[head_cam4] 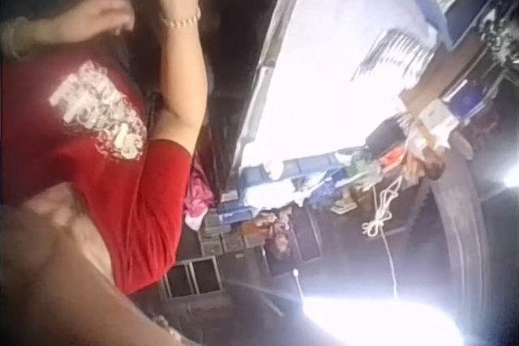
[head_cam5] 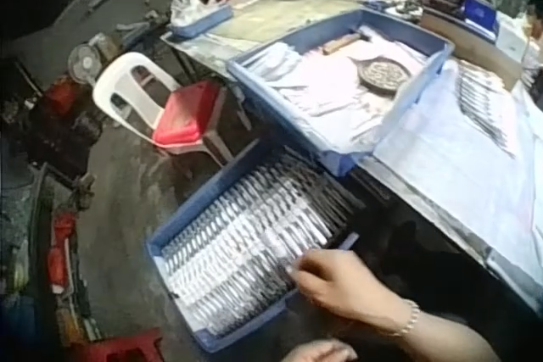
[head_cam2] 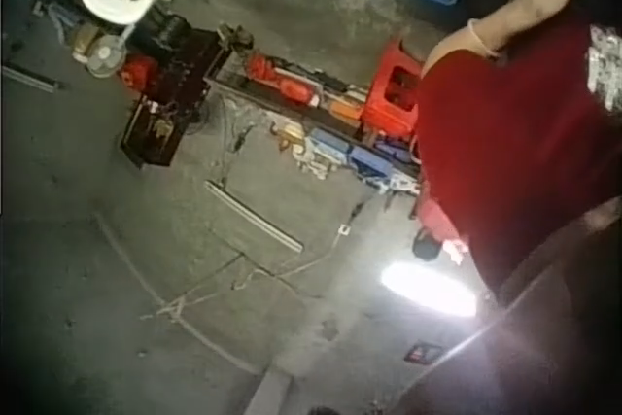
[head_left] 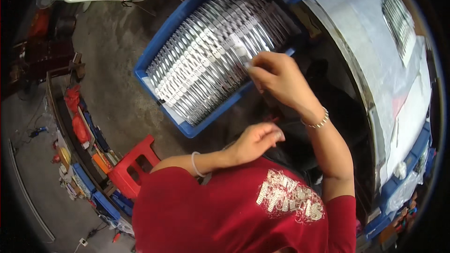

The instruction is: Manually assemble small hardware components using a hand tool and cleaning them with a cloth.

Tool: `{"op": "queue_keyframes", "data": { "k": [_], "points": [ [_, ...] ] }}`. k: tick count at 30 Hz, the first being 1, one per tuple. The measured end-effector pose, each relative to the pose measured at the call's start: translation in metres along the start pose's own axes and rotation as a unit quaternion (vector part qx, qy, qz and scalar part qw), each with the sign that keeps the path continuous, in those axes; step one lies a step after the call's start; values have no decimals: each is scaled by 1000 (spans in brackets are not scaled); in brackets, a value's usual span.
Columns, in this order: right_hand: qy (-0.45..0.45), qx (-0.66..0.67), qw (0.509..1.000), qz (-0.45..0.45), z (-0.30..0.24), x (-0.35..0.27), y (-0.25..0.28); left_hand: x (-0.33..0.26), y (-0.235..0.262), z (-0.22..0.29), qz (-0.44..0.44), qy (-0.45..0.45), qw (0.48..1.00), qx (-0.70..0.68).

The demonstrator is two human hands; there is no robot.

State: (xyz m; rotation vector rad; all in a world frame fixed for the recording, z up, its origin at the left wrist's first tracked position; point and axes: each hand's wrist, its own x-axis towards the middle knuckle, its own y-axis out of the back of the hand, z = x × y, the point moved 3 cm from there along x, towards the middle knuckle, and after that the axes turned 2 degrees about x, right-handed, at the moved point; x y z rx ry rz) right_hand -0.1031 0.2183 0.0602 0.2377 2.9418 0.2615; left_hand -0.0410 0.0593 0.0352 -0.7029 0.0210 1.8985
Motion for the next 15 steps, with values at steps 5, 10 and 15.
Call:
{"op": "queue_keyframes", "data": {
  "k": [5, 10, 15],
  "points": [
    [27, -151, 987, -55, 15, 47, -51, -1, -2, -17, 7, -51, 999, 7],
    [41, -175, 982, -58, 34, 55, -66, 6, 4, -27, 1, 22, 1000, 6],
    [28, -134, 989, -55, 40, 59, -72, 11, 7, -34, 2, 12, 997, 71]
  ]
}}
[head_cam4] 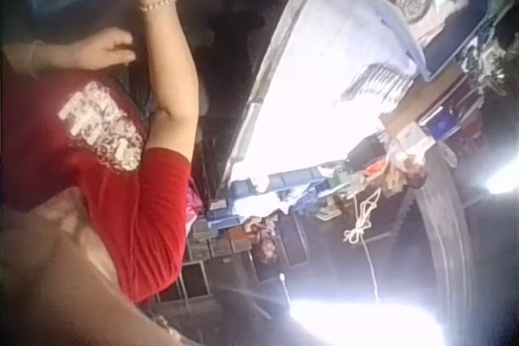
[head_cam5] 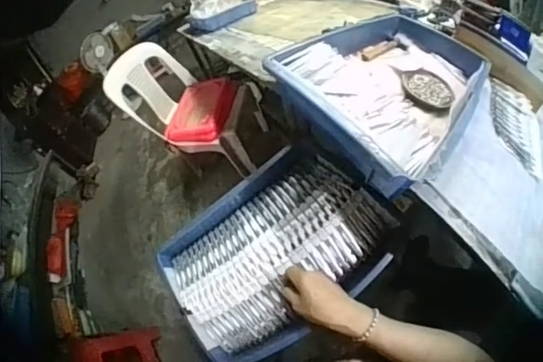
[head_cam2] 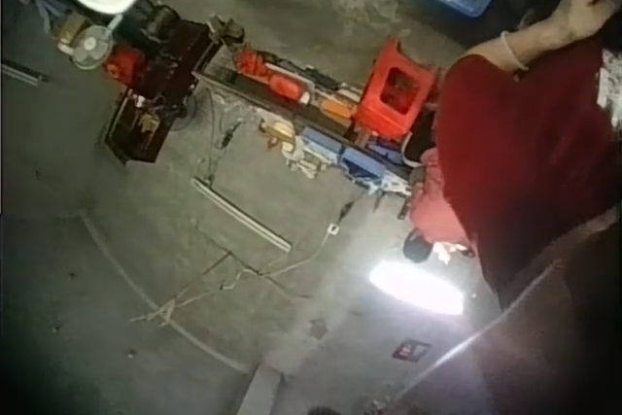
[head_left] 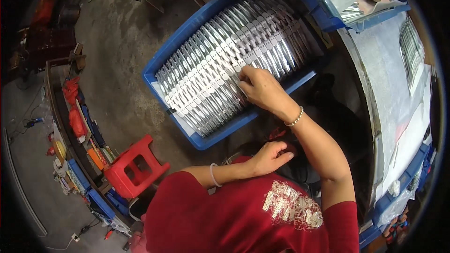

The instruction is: Manually assemble small hardware components using a hand tool and cleaning them with a cloth.

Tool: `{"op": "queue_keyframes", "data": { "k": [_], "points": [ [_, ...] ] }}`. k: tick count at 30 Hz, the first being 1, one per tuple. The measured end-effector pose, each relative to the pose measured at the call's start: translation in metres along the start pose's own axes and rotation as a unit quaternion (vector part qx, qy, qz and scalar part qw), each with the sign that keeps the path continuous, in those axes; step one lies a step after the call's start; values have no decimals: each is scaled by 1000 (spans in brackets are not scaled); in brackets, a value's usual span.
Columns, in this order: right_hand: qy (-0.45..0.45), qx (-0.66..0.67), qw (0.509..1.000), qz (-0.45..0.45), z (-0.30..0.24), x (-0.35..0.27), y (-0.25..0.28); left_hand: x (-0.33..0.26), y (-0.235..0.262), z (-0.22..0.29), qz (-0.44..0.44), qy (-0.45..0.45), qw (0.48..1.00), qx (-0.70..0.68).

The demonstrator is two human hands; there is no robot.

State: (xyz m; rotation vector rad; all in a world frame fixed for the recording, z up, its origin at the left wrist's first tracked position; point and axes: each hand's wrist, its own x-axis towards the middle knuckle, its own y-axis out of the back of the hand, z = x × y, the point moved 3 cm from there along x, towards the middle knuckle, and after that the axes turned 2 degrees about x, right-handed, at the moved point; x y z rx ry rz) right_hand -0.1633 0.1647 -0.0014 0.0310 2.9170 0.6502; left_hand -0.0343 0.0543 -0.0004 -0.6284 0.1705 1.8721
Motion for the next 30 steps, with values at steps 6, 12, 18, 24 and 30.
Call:
{"op": "queue_keyframes", "data": {
  "k": [6, 12, 18, 24, 30],
  "points": [
    [23, -58, 996, 61, 3, -5, -9, 5, -6, -21, 56, -83, 995, -1],
    [-23, 3, 999, 24, 4, 2, -2, 4, -2, -3, 13, -6, 999, 42],
    [-5, -47, 999, 26, 1, 2, -4, 8, -12, -11, 14, -44, 999, 23],
    [12, -72, 997, 37, -2, -5, 8, 9, -19, -5, -2, -55, 997, 57],
    [21, -71, 985, 157, -37, -113, 90, 6, -19, 17, 29, -101, 994, 27]
  ]
}}
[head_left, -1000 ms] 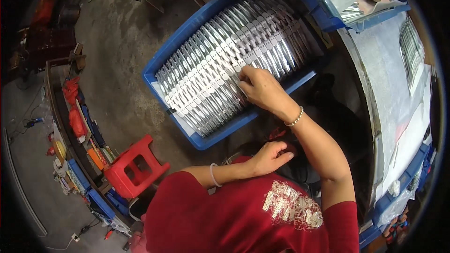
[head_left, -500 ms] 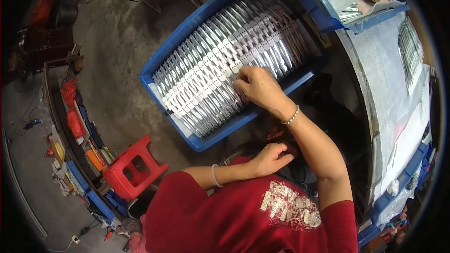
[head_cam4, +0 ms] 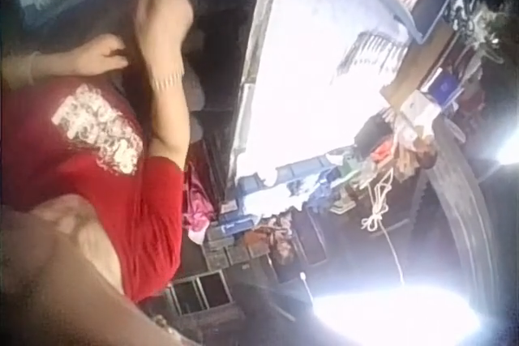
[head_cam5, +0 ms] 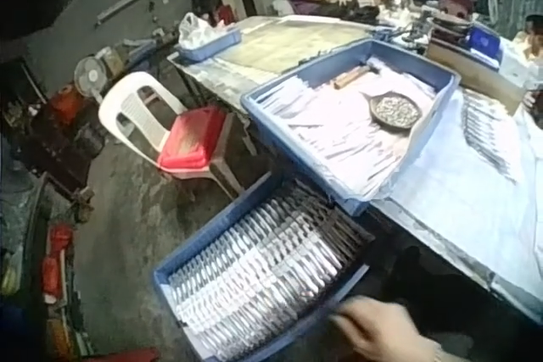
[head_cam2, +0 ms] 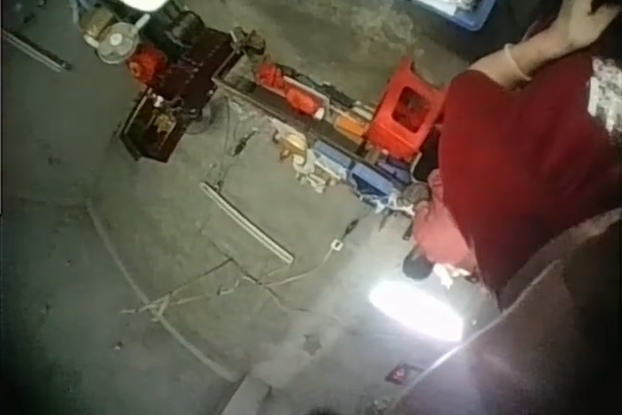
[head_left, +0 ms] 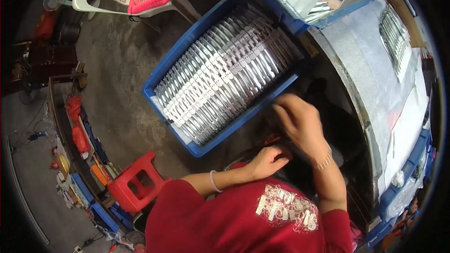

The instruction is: Manually assemble small hardware components using a hand tool and cleaning them with a cloth.

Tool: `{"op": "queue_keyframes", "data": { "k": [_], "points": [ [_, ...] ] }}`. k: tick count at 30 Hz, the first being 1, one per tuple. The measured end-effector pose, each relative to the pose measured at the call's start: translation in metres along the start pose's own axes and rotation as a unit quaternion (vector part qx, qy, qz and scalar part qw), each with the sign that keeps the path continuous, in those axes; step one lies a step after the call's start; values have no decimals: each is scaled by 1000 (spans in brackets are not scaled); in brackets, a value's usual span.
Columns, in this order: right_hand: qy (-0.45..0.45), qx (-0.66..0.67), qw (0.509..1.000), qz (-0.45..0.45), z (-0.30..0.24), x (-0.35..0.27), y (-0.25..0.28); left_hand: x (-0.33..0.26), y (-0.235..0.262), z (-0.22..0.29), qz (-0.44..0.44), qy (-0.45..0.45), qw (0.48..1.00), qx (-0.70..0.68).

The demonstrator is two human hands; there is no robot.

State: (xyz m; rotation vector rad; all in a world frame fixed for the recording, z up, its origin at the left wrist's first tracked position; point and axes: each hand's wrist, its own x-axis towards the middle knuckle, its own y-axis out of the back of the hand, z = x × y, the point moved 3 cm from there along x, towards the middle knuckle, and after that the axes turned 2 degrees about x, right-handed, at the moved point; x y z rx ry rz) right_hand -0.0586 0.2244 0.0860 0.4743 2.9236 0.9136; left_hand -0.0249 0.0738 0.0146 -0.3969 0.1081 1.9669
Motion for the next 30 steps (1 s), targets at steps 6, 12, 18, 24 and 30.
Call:
{"op": "queue_keyframes", "data": {
  "k": [6, 12, 18, 24, 30],
  "points": [
    [-284, -138, 933, 175, 52, -192, 79, 28, 10, 46, -17, -71, 994, 80],
    [-412, -83, 887, 188, 76, -299, 33, 76, -31, 133, -74, -165, 977, 112],
    [-459, 164, 817, 308, 106, -322, 16, 147, -102, 214, -78, -266, 950, 141],
    [-474, 188, 802, 309, 111, -325, 17, 333, -135, 262, 39, -486, 772, 407],
    [-471, 222, 789, 325, 112, -325, 26, 456, -154, 265, 64, -499, 529, 683]
  ]
}}
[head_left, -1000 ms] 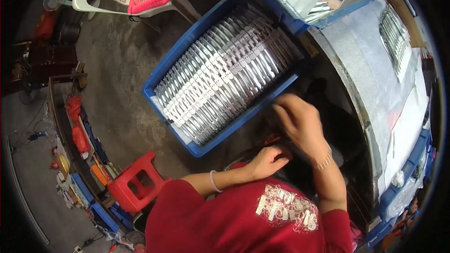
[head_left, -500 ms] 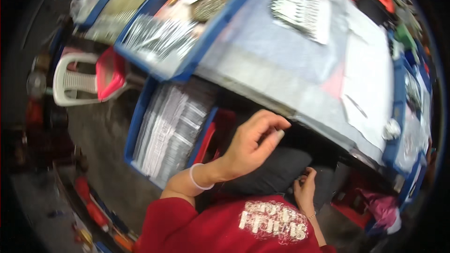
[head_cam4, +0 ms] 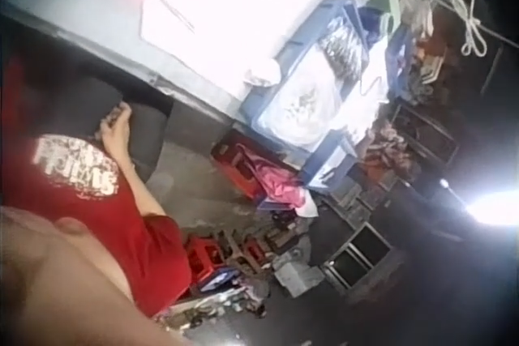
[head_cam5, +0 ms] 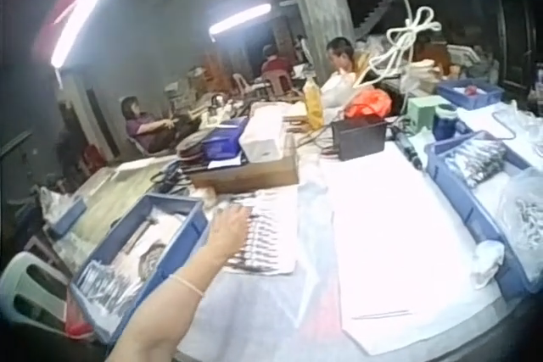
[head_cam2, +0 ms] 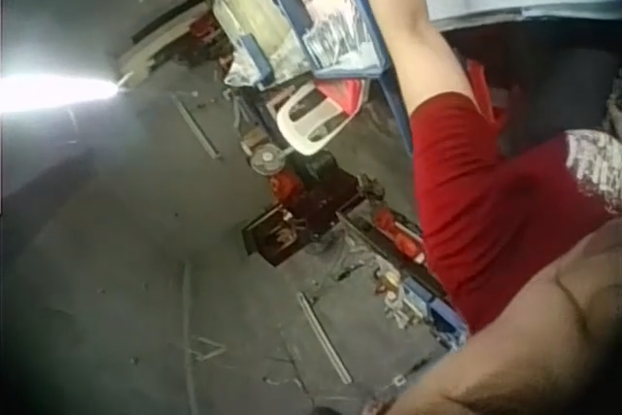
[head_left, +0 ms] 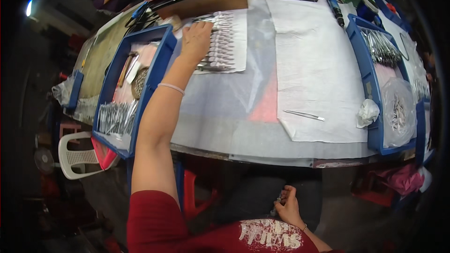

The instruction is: Manually assemble small hardware components using a hand tool and cleaning them with a cloth.

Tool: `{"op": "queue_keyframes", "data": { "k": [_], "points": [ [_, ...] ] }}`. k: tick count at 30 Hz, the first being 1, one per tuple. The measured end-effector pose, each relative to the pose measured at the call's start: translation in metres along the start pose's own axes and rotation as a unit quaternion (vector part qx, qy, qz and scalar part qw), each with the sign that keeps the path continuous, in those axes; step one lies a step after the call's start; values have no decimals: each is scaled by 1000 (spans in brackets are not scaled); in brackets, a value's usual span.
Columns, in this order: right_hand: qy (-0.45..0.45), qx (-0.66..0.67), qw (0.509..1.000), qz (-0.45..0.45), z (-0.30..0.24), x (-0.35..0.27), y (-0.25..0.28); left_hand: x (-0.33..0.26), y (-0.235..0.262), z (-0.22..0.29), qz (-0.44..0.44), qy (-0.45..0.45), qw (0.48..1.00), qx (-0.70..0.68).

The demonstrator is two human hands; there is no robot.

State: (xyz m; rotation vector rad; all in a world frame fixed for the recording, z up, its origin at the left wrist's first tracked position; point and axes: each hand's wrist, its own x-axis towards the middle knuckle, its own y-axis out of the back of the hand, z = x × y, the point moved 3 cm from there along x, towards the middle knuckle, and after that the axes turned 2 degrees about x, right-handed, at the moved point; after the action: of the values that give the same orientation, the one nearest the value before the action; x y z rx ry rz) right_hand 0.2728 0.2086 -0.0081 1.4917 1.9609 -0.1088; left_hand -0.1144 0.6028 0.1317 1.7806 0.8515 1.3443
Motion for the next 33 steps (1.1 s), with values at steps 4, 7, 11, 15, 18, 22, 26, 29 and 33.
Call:
{"op": "queue_keyframes", "data": {
  "k": [4, 7, 11, 15, 18, 22, 26, 29, 33],
  "points": [
    [-3, -13, 1000, -6, 1, 3, 3, 14, -12, -5, -16, -64, 995, 70],
    [-20, -20, 999, -26, 1, -2, 4, 15, -11, -9, 1, -91, 992, 87],
    [-20, -57, 996, -60, -4, -10, -1, 5, 11, -14, 67, -108, 991, 48],
    [-28, 152, 987, -38, -7, -16, -3, -30, 74, 23, 167, 29, 943, -286],
    [-21, 326, 945, -38, 2, -10, 1, -82, 134, 91, 21, 143, 750, -645],
    [-18, 441, 883, -158, -12, -3, 5, -202, 179, 162, -269, 355, 344, -826],
    [63, 75, 990, -97, -36, -9, 12, -294, 157, 217, -374, 424, 122, -816],
    [106, -40, 990, -79, -61, -27, 23, -327, 145, 244, -407, 426, 177, -789],
    [236, -89, 967, -40, -75, -40, 33, -351, 136, 261, -417, 419, 212, -779]
  ]
}}
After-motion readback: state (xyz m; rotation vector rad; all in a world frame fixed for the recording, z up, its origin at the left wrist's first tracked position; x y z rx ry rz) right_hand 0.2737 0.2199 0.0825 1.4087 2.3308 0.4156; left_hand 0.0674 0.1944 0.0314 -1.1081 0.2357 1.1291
